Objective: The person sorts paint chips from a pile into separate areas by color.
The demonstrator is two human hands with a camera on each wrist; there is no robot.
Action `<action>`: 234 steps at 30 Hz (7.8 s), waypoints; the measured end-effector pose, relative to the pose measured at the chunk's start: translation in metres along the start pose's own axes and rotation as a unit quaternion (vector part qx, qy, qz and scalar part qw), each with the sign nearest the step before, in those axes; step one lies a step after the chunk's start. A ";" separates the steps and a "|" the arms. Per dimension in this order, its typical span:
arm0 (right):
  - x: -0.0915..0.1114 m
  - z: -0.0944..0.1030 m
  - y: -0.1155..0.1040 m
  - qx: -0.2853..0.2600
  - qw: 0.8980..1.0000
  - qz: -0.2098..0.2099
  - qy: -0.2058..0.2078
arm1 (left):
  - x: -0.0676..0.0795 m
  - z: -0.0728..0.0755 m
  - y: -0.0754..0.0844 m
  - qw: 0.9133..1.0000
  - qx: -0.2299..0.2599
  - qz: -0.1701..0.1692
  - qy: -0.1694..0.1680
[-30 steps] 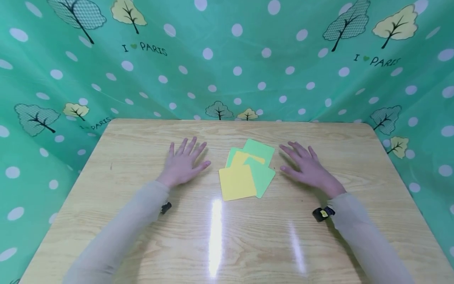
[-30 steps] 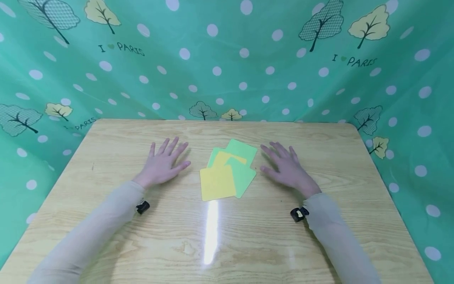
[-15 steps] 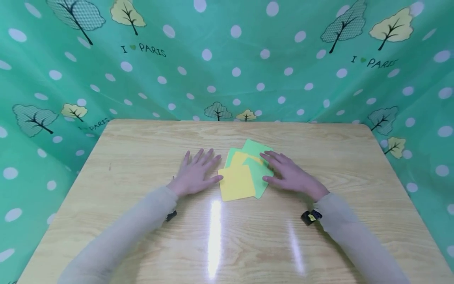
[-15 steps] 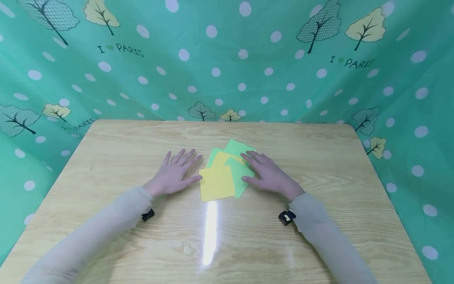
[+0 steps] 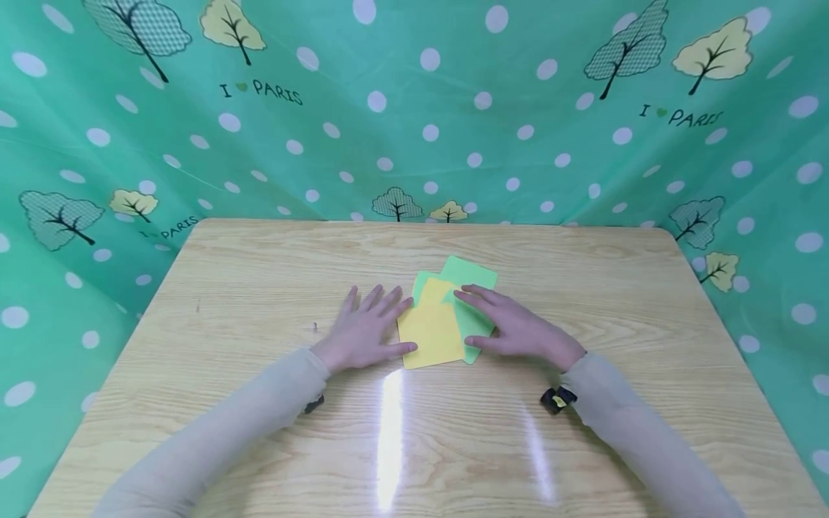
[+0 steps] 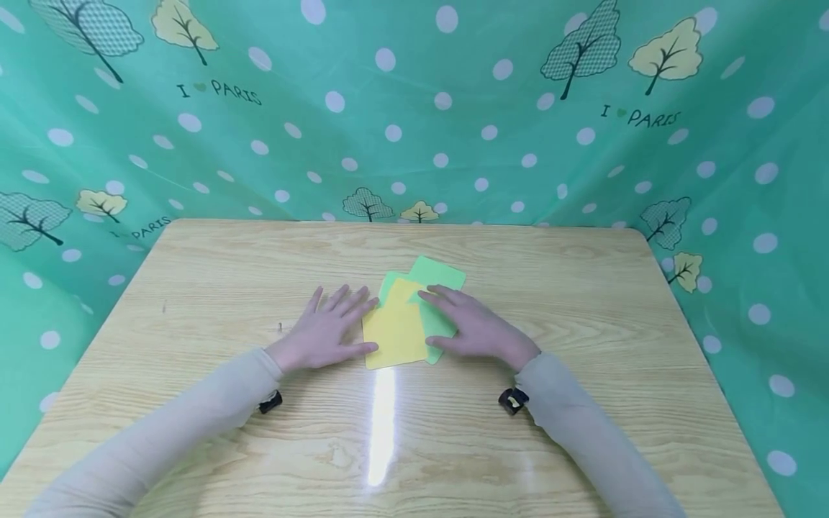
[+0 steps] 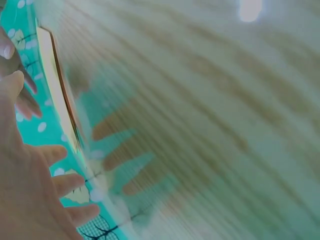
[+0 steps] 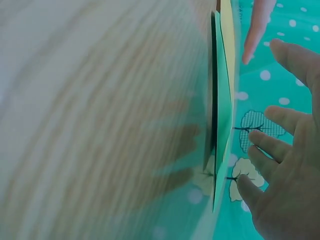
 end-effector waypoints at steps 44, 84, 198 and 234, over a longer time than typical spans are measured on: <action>-0.022 -0.025 -0.009 0.055 0.998 -0.001 -0.033 | 0.004 -0.016 0.003 0.999 -0.008 -0.034 -0.018; -0.020 -0.012 -0.002 -0.151 0.988 -0.038 -0.017 | -0.016 0.001 -0.012 0.951 0.259 -0.090 0.142; 0.081 0.062 0.176 -0.124 0.961 -0.248 -0.003 | -0.227 0.009 0.117 0.990 0.140 -0.021 -0.003; 0.073 0.059 0.172 -0.075 0.967 -0.242 -0.026 | -0.218 0.004 0.113 0.990 0.117 -0.046 -0.068</action>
Point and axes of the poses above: each hand's wrist, its own x-axis away from the middle knuckle, its own z-axis out of the back of the hand, y = z × x, the point moved 4 cm from there along -x, towards the middle knuckle, and after that the axes turned 14 degrees about -z, right-handed, at the moved point
